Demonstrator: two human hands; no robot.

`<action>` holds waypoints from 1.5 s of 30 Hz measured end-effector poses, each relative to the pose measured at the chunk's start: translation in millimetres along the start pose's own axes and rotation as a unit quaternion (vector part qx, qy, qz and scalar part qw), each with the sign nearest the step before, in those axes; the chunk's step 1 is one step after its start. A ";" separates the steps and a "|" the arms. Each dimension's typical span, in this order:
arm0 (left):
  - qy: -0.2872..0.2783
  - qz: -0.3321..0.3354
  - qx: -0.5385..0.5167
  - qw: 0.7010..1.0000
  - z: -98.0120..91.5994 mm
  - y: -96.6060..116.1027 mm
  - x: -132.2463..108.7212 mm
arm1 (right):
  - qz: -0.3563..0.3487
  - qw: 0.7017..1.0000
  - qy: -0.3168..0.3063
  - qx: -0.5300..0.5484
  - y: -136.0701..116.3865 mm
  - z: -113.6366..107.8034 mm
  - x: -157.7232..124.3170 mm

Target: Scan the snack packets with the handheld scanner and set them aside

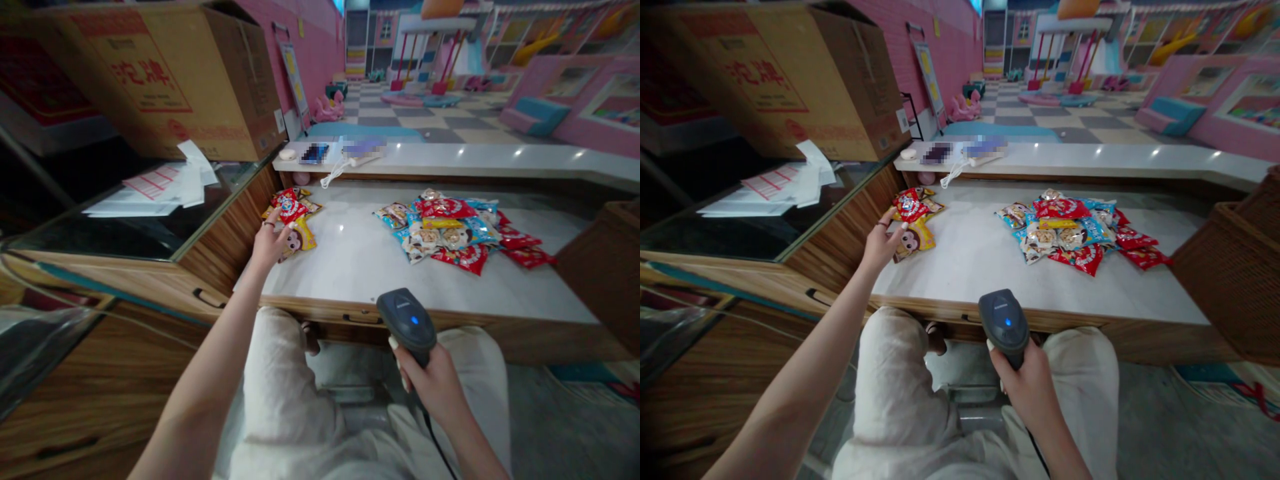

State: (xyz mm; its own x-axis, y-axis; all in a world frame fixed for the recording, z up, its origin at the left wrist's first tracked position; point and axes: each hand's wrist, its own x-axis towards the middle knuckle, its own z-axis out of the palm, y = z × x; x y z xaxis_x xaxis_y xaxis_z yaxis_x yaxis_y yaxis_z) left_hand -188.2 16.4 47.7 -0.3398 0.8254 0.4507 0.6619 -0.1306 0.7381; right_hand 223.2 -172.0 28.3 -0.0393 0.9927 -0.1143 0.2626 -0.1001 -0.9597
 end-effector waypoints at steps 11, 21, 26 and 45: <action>-0.149 0.124 0.286 0.938 10.8 -14.4 -36.9 | 0.014 1.000 0.018 -0.005 -6.5 -7.9 -1.6; -0.111 0.038 -0.052 0.992 27.8 4.4 -52.5 | 0.002 1.000 0.013 0.018 -2.8 -3.8 -1.4; -0.118 -0.225 -0.479 0.840 71.7 56.4 -80.9 | -0.011 1.000 -0.004 0.013 -6.1 0.1 1.2; -0.227 -0.387 -0.608 0.655 120.9 92.5 -104.4 | -0.058 0.997 -0.035 -0.042 -32.7 29.7 10.2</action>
State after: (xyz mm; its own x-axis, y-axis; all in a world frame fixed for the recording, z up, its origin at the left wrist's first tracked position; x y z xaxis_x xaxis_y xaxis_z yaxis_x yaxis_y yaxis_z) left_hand -10.7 -15.5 8.2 0.1569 0.9451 -0.2867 -0.7069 0.3101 0.6357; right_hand 185.6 -160.7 51.0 -0.1406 0.9898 -0.0243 0.3312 0.0238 -0.9433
